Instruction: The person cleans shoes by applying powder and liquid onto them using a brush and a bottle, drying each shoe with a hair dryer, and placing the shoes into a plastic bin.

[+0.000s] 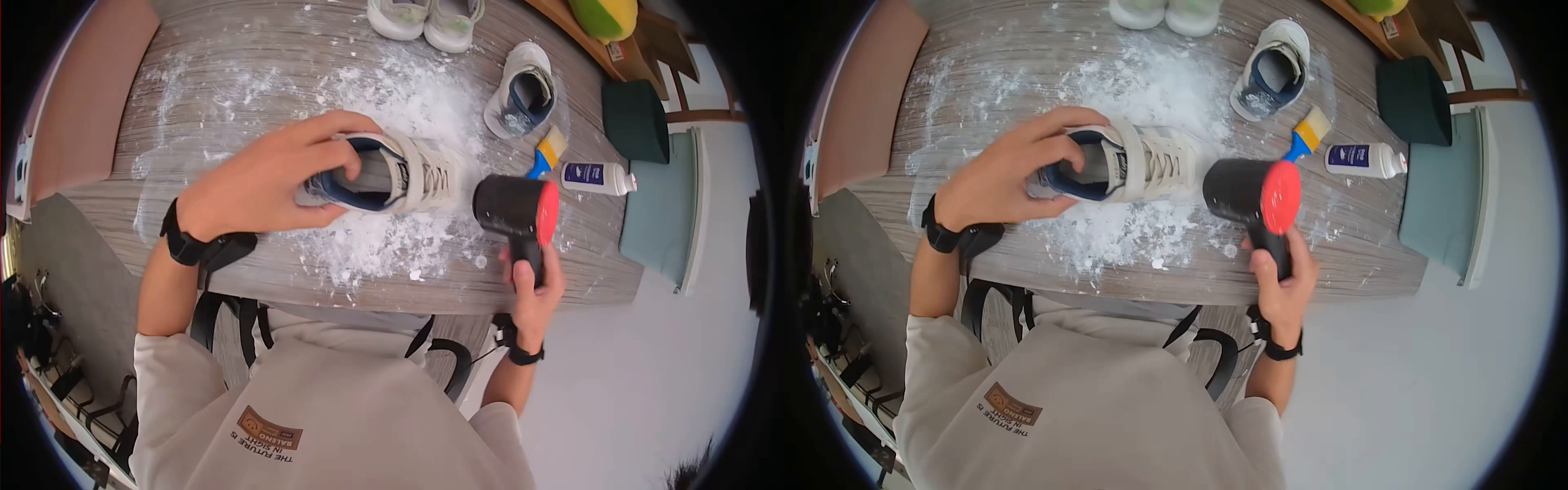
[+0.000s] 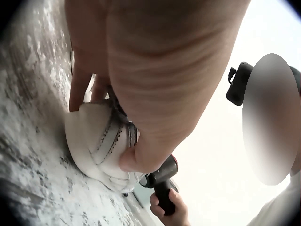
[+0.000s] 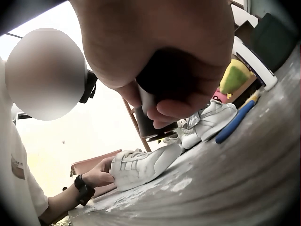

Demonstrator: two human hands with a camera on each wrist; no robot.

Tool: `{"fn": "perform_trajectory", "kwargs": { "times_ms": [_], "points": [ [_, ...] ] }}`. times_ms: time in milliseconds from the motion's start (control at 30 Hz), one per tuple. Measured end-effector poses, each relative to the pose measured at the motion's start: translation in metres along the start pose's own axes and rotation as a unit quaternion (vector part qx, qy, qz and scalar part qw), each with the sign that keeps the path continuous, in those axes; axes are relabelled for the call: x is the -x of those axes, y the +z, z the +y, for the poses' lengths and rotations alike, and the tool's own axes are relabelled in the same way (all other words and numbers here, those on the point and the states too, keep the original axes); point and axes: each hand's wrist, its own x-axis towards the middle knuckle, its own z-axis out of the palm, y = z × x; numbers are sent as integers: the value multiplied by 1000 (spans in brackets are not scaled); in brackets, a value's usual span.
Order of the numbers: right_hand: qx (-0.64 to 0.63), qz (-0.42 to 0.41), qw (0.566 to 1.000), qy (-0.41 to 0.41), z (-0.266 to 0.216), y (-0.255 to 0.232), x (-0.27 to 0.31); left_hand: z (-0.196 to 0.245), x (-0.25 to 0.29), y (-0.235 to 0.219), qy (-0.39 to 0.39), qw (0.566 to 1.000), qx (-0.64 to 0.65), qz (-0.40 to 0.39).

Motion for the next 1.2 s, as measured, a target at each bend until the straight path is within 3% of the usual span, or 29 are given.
{"fn": "perform_trajectory", "kwargs": {
  "times_ms": [67, 267, 367, 633, 1000, 1167, 1200],
  "points": [
    [-83, 26, 996, -22, 14, 16, 7, 0, 1, 2, 2, 1000, -9, 7],
    [-133, 91, 985, -57, 35, 38, 15, -2, 1, 2, 12, 999, -49, 16],
    [-181, 99, 978, -35, 34, 35, 10, 3, 2, 6, 3, 999, -50, 15],
    [-181, 100, 978, -10, 29, 38, 3, -1, 2, 8, -41, 995, 49, 75],
    [-119, 126, 985, -28, 22, 47, 4, -7, 4, 8, -56, 994, 74, 55],
    [-144, 90, 985, 11, 0, 56, 14, -10, 1, 9, -51, 992, 104, 58],
    [-101, 72, 992, -24, -1, 58, 13, -11, 0, 9, -53, 991, 110, 56]
  ]
}}
